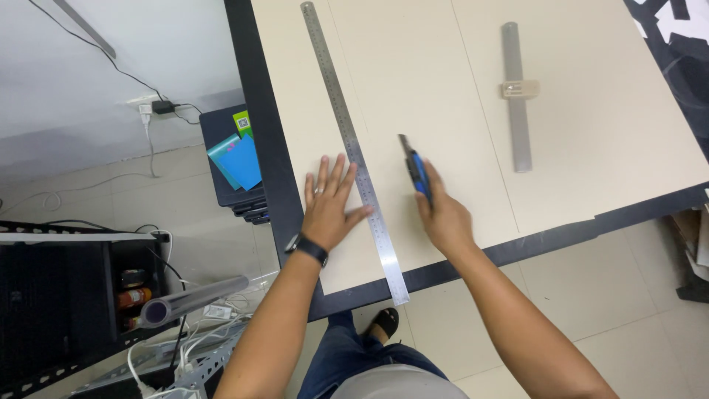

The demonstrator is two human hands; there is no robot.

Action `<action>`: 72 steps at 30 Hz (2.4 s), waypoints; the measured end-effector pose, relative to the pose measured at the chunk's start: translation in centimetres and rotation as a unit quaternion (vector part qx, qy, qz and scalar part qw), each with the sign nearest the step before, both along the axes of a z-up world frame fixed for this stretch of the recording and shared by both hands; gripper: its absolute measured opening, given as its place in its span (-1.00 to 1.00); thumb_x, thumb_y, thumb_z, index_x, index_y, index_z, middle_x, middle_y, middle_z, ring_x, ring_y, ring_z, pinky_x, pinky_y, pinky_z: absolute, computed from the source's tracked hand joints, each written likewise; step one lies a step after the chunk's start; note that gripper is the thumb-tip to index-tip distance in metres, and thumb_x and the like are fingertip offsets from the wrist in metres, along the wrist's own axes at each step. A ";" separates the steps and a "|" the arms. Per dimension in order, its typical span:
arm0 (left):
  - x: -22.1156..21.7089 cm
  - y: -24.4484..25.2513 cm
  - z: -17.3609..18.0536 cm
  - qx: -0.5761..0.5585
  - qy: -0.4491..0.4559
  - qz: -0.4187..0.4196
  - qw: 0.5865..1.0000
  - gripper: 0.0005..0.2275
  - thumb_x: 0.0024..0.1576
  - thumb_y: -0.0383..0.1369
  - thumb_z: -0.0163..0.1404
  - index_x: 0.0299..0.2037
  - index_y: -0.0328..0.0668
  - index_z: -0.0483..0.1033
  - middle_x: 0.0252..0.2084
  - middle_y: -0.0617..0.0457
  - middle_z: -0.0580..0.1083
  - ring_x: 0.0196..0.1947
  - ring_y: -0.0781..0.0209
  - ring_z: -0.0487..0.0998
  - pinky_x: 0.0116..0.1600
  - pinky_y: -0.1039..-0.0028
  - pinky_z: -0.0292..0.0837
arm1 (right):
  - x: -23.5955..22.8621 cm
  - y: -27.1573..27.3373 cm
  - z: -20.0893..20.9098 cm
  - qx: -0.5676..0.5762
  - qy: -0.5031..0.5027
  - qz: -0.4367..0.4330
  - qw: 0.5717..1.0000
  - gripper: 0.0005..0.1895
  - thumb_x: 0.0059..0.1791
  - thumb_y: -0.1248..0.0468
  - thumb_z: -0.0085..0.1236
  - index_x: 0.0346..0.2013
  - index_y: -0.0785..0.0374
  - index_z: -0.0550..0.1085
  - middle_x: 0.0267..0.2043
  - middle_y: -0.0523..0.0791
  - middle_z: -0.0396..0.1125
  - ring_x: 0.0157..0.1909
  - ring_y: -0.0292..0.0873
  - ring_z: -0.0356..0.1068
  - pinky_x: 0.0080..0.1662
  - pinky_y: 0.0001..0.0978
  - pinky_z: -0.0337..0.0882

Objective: Measuring and cutting a large board using a utility knife and metal rulers

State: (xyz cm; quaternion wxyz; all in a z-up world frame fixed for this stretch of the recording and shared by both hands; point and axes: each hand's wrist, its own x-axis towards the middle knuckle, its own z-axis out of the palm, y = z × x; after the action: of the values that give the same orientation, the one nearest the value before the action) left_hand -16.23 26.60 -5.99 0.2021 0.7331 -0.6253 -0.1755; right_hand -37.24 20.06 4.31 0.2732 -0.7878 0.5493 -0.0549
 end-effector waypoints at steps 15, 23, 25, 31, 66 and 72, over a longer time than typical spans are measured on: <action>1.6 -2.4 0.6 0.113 -0.013 -0.055 0.992 -0.01 0.02 0.35 -0.01 0.57 0.08 -0.17 0.64 0.20 -0.24 0.59 -0.02 -0.47 0.56 0.00 -0.69 | 5.4 -3.4 -3.4 -0.010 0.129 0.067 0.989 -0.36 0.18 0.15 -0.24 0.57 -0.22 -0.05 0.07 0.03 0.50 0.04 0.08 0.54 -0.05 -0.09 0.52; 1.4 -2.3 1.4 0.123 -0.002 -0.058 0.991 -0.02 0.02 0.28 0.03 0.57 0.06 -0.16 0.64 0.20 -0.25 0.59 -0.03 -0.51 0.56 0.01 -0.72 | 5.7 -3.3 -2.8 0.000 0.167 0.095 0.981 -0.36 0.17 0.16 -0.28 0.58 -0.17 -0.06 -0.02 0.05 0.52 0.00 0.08 0.55 -0.08 -0.08 0.53; 1.3 -2.1 1.5 0.127 -0.004 -0.056 0.990 -0.02 0.02 0.27 0.04 0.57 0.06 -0.16 0.64 0.20 -0.25 0.58 -0.04 -0.51 0.56 -0.01 -0.71 | 5.7 -3.3 -3.1 -0.003 0.174 0.099 0.980 -0.36 0.17 0.15 -0.27 0.57 -0.17 -0.06 -0.04 0.04 0.52 -0.01 0.07 0.55 -0.09 -0.10 0.53; 0.4 -2.0 2.2 0.136 -0.003 -0.068 0.988 -0.01 0.00 0.26 0.05 0.57 0.04 -0.16 0.64 0.19 -0.26 0.58 -0.11 -0.53 0.54 -0.05 -0.73 | 6.0 -3.2 -2.3 0.014 0.175 0.109 0.978 -0.37 0.17 0.18 -0.28 0.57 -0.07 -0.05 -0.04 0.10 0.51 0.01 0.12 0.54 -0.04 -0.03 0.53; -0.5 -2.4 0.0 0.102 -0.040 -0.100 0.989 0.27 -0.27 0.47 0.07 0.56 0.03 -0.33 0.63 0.16 -0.37 0.56 -0.07 -0.62 0.47 -0.11 -0.79 | -10.9 13.9 -5.6 0.073 0.114 0.041 0.990 -0.31 0.11 0.04 -0.24 0.53 -0.37 -0.13 -0.21 -0.21 0.51 -0.49 0.08 0.39 -0.45 -0.04 0.35; -0.6 -2.2 0.5 0.110 -0.032 -0.099 0.988 0.27 -0.26 0.45 0.09 0.56 0.02 -0.34 0.63 0.14 -0.36 0.56 -0.07 -0.62 0.47 -0.09 -0.81 | -10.9 14.2 -5.5 0.065 0.113 0.061 0.990 -0.27 0.10 0.12 -0.23 0.54 -0.32 -0.18 -0.11 -0.19 0.49 -0.53 0.07 0.37 -0.51 -0.06 0.31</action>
State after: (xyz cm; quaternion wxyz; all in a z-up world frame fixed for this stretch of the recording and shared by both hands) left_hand -16.81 24.37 -5.48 0.0820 0.6905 -0.6779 -0.2388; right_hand -48.17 34.28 -1.20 0.2625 -0.8015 0.5303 0.0868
